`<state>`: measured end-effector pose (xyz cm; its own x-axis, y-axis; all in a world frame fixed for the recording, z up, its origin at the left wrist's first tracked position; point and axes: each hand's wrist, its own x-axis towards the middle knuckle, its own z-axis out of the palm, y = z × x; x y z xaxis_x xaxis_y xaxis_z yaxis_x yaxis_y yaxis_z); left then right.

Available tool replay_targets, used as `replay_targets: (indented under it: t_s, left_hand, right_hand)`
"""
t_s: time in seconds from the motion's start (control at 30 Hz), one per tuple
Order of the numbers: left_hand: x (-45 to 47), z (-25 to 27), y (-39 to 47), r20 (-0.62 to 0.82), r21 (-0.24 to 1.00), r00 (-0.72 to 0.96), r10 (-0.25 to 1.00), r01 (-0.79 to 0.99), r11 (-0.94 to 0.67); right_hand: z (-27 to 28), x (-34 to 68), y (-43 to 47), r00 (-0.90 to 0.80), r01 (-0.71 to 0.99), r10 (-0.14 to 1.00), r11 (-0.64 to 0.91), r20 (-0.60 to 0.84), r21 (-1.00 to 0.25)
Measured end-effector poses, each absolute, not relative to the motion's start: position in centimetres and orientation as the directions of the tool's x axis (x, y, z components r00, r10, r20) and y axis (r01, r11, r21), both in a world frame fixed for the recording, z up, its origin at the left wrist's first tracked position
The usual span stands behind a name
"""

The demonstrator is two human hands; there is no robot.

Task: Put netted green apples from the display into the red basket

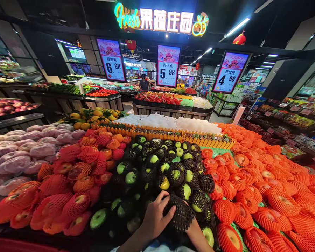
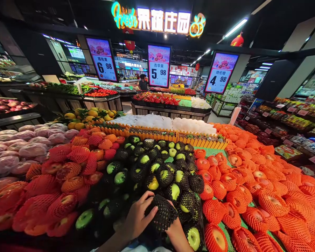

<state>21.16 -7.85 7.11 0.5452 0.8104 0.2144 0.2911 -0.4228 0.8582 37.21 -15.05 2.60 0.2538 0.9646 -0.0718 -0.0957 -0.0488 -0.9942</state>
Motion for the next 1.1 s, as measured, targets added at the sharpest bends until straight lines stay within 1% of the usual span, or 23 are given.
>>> replay_targets:
  t_s: [0.1,0.13,0.2,0.27,0.33,0.47,0.5,0.57,0.67,0.73,0.77,0.83,0.9,0.97,1.03,1.1]
  left_hand:
    - [21.1,7.1,-7.7,0.27,0.852,0.519,0.811,0.263,-0.452]
    - [21.1,7.1,-7.7,0.253,0.875,0.522,0.815,0.235,-0.423]
    - [21.1,7.1,-7.7,0.157,0.941,0.528,0.835,0.178,-0.289]
    - [21.1,7.1,-7.7,0.04,0.985,0.522,0.852,0.12,-0.12]
    - [21.3,6.9,-7.6,-0.039,0.998,0.525,0.85,0.06,0.008]
    - [22.1,6.1,-7.3,-0.091,0.99,0.521,0.849,-0.046,0.135]
    - [22.3,5.9,-7.2,-0.1,0.986,0.498,0.861,-0.066,0.153]
    - [22.5,5.6,-7.1,-0.117,0.978,0.43,0.895,-0.105,0.178]
    - [22.5,5.4,-6.8,-0.124,0.969,0.314,0.941,-0.166,0.183]
    - [22.4,5.3,-6.7,-0.124,0.968,0.262,0.957,-0.179,0.174]
    - [22.4,5.1,-6.6,-0.118,0.973,0.258,0.959,-0.164,0.164]
    - [22.3,4.7,-6.5,-0.087,0.989,0.314,0.945,-0.084,0.119]
    - [22.1,4.2,-6.4,-0.05,0.999,0.412,0.91,0.021,0.046]
    - [21.8,3.9,-6.4,-0.012,0.995,0.481,0.877,0.092,-0.037]
    - [21.2,4.1,-6.5,0.058,0.983,0.483,0.874,0.126,-0.135]
    - [20.4,4.8,-6.6,0.172,0.955,0.489,0.855,0.128,-0.266]
  right_hand:
    - [3.0,36.6,-15.3,0.284,-0.254,0.929,-0.164,-0.236,-0.953]
    - [3.0,36.5,-15.5,0.294,-0.315,0.915,-0.182,-0.278,-0.931]
    - [2.8,36.7,-15.8,0.304,-0.402,0.897,-0.185,-0.321,-0.897]
    - [2.5,36.9,-16.3,0.312,-0.441,0.889,-0.178,-0.336,-0.88]
    - [2.3,37.1,-16.6,0.329,-0.469,0.877,-0.17,-0.35,-0.867]
    - [2.2,36.9,-16.8,0.328,-0.524,0.867,-0.164,-0.376,-0.836]
    - [2.2,36.8,-16.7,0.311,-0.521,0.882,-0.152,-0.353,-0.84]
    - [2.1,36.9,-16.5,0.279,-0.49,0.924,-0.095,-0.26,-0.866]
    - [1.7,37.0,-16.3,0.248,-0.406,0.964,0.015,-0.095,-0.914]
    - [1.4,37.1,-16.2,0.215,-0.348,0.977,0.063,-0.014,-0.935]
    - [1.3,37.1,-16.2,0.195,-0.324,0.981,0.082,0.018,-0.943]
    - [1.3,37.0,-16.3,0.157,-0.288,0.986,0.101,0.057,-0.952]
    - [1.6,36.9,-16.4,0.144,-0.281,0.988,0.094,0.055,-0.955]
    - [2.1,36.7,-16.6,0.167,-0.332,0.986,0.072,0.016,-0.941]
    - [2.5,36.5,-16.8,0.207,-0.42,0.978,0.054,-0.038,-0.906]
    - [2.7,36.5,-17.0,0.237,-0.49,0.968,0.044,-0.085,-0.87]
